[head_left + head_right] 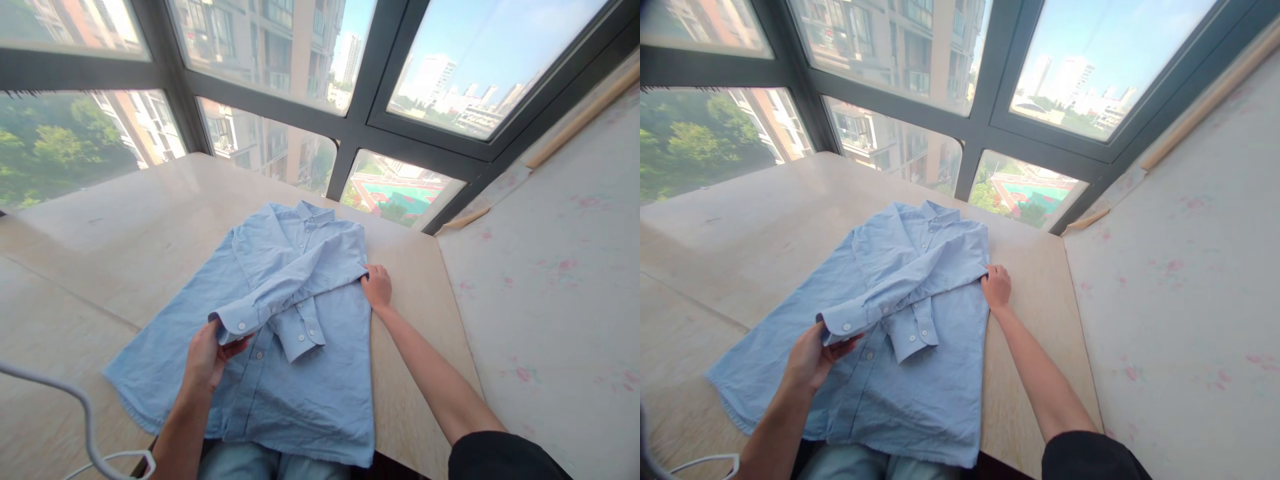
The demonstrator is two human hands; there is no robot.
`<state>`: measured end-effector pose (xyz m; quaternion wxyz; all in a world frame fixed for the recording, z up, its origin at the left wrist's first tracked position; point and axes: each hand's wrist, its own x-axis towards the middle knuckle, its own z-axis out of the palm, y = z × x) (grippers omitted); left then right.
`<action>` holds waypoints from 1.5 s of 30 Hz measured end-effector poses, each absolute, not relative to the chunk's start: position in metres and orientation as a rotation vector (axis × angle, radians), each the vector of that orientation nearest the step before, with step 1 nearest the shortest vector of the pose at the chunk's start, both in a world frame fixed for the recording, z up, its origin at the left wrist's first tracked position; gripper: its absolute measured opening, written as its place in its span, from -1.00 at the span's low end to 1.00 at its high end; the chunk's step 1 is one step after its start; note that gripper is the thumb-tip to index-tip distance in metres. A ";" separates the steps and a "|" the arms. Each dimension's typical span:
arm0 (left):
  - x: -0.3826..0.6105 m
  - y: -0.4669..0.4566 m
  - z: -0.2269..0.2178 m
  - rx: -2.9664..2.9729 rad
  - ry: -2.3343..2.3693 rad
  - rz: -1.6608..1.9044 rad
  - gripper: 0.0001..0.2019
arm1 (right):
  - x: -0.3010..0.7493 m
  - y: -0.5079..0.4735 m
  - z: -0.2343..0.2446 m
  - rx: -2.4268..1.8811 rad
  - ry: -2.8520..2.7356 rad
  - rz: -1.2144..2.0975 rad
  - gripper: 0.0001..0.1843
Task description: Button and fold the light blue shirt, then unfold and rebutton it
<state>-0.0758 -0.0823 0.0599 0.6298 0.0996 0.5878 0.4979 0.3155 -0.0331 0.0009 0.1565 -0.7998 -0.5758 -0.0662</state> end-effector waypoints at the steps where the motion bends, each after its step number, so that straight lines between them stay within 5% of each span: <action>1: -0.078 -0.081 0.063 0.143 1.275 1.104 -0.92 | 0.317 -0.033 0.003 -2.318 -1.643 -0.216 -0.66; 9: -0.085 -0.086 0.070 -0.203 0.951 0.956 -0.70 | 0.328 -0.035 0.003 -2.405 -1.686 -0.283 -0.69; 17: -0.087 -0.099 0.053 0.778 1.769 1.218 -0.66 | 0.325 -0.038 0.006 -2.403 -1.763 -0.300 -0.66; 22: -0.084 -0.078 0.049 1.683 1.822 1.232 -0.38 | 0.321 -0.038 0.024 -2.507 -1.893 -0.215 -0.66; 30: -0.080 -0.067 0.051 1.803 1.381 0.873 -0.87 | 0.307 -0.009 0.044 -2.417 -1.971 -0.040 -0.51; 45: -0.085 -0.096 0.048 2.291 1.261 0.634 -0.74 | 0.304 0.104 0.011 -2.393 -1.886 0.121 -0.29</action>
